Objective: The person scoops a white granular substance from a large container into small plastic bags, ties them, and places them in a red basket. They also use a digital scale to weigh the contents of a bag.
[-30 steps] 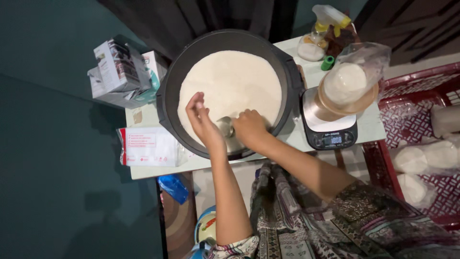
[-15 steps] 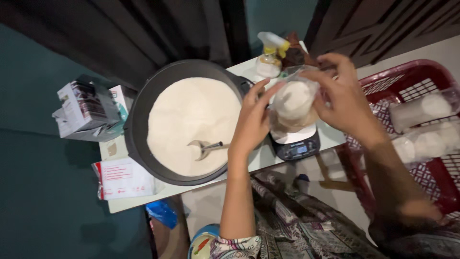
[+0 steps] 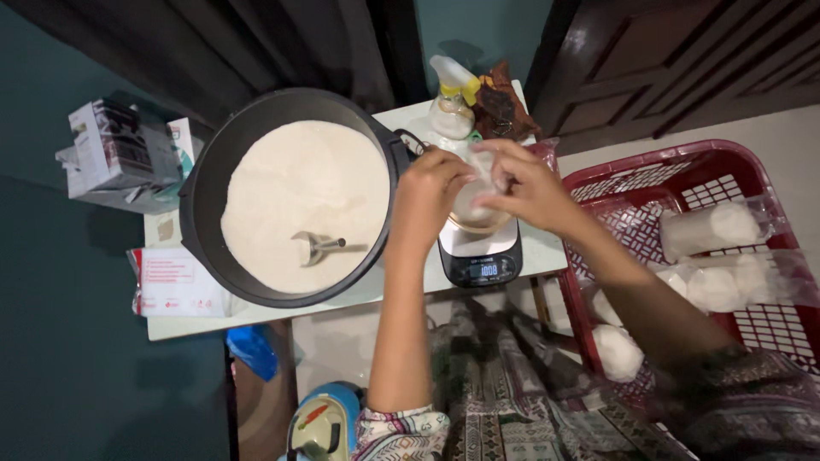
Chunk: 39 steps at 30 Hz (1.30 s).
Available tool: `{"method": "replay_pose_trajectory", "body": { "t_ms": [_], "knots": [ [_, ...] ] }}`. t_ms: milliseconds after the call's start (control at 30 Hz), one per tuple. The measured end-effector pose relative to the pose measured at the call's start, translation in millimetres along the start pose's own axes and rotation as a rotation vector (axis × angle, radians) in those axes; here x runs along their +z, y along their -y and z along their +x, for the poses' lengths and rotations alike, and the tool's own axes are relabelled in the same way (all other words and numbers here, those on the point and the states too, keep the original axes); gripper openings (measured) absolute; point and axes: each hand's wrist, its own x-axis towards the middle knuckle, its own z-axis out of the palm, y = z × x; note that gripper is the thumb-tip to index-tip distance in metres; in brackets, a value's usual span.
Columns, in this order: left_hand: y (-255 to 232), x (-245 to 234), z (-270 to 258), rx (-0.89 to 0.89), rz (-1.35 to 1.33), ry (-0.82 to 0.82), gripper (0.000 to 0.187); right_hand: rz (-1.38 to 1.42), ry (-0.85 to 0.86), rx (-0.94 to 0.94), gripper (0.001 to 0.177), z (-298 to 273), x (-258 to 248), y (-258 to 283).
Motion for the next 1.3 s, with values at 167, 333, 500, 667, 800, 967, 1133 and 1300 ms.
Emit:
{"method": "replay_pose_trajectory", "body": {
  "t_ms": [167,333,500,667,800,967,1133,1300],
  "knots": [
    [11,27,-7,-0.058,-0.164,-0.03,0.014,-0.224,-0.258,-0.067,0.061,10,34,-1],
    [39,56,-34,-0.181,-0.342,-0.277,0.05,-0.46,-0.377,-0.039,0.012,21,55,-7],
    [50,76,-62,-0.126,-0.52,-0.201,0.133,-0.483,-0.433,-0.075,0.029,34,56,-16],
    [55,76,-59,-0.152,-0.358,-0.171,0.143,-0.418,-0.471,-0.251,0.02,34,57,-13],
    [54,67,-54,-0.095,-0.26,-0.147,0.148,-0.364,-0.467,-0.21,0.025,40,39,8],
    [52,61,-51,-0.172,-0.218,-0.099,0.151,-0.312,-0.411,-0.168,0.03,52,4,48],
    [31,43,-44,-0.155,-0.256,-0.116,0.153,-0.338,-0.397,-0.213,0.04,60,-26,101],
    [-16,-13,-10,0.046,-0.551,-0.133,0.126,-0.522,-0.231,-0.501,0.039,66,-46,160]
  ]
}}
